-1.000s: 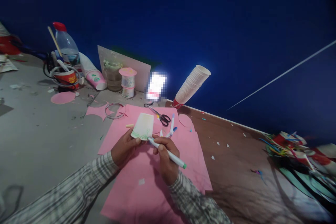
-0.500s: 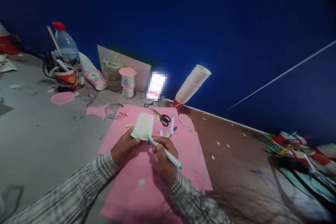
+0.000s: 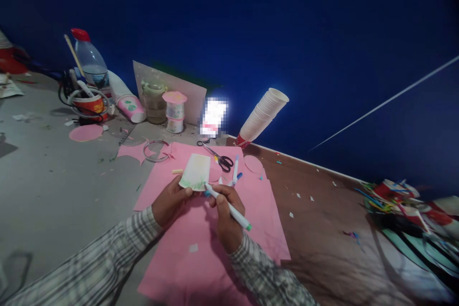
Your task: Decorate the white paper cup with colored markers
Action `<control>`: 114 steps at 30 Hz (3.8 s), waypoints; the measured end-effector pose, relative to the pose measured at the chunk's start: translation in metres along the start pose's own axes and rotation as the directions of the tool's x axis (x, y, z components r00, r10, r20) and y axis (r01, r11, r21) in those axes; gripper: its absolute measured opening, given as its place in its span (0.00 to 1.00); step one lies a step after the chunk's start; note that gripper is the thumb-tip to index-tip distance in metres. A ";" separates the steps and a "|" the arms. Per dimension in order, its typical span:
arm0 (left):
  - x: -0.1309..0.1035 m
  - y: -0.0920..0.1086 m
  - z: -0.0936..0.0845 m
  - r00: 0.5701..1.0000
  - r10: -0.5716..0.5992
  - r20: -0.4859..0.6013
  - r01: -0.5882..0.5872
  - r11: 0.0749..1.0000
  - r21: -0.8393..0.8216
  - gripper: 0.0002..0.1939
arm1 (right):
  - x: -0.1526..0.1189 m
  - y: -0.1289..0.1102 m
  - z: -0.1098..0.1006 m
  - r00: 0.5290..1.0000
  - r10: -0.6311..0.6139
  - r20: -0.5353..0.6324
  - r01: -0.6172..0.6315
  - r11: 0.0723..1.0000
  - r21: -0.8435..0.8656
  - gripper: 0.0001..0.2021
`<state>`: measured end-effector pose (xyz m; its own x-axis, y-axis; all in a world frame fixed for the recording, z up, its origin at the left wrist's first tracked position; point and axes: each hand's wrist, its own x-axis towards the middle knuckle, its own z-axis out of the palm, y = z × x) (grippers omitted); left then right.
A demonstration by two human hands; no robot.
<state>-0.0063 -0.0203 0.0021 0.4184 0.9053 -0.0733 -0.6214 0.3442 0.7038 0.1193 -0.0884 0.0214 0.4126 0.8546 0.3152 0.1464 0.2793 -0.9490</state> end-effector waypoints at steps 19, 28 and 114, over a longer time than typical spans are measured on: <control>0.000 -0.001 -0.002 0.998 -0.015 0.054 0.016 1.000 -0.022 0.19 | -0.004 0.002 0.000 0.996 -0.046 0.072 0.048 0.998 -0.027 0.09; 0.001 -0.001 0.000 1.000 -0.004 0.027 0.004 1.000 -0.010 0.17 | 0.000 0.000 -0.003 0.999 0.023 0.028 -0.024 0.999 0.027 0.09; 0.000 -0.006 -0.007 0.995 -0.098 -0.002 0.096 0.966 0.238 0.25 | 0.029 -0.005 -0.009 0.985 0.080 -0.153 -0.027 0.947 0.319 0.16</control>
<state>-0.0070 -0.0206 -0.0075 0.4763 0.8675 -0.1435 -0.4025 0.3602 0.8416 0.1382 -0.0689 0.0358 0.5559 0.7970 0.2361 -0.1593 0.3809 -0.9108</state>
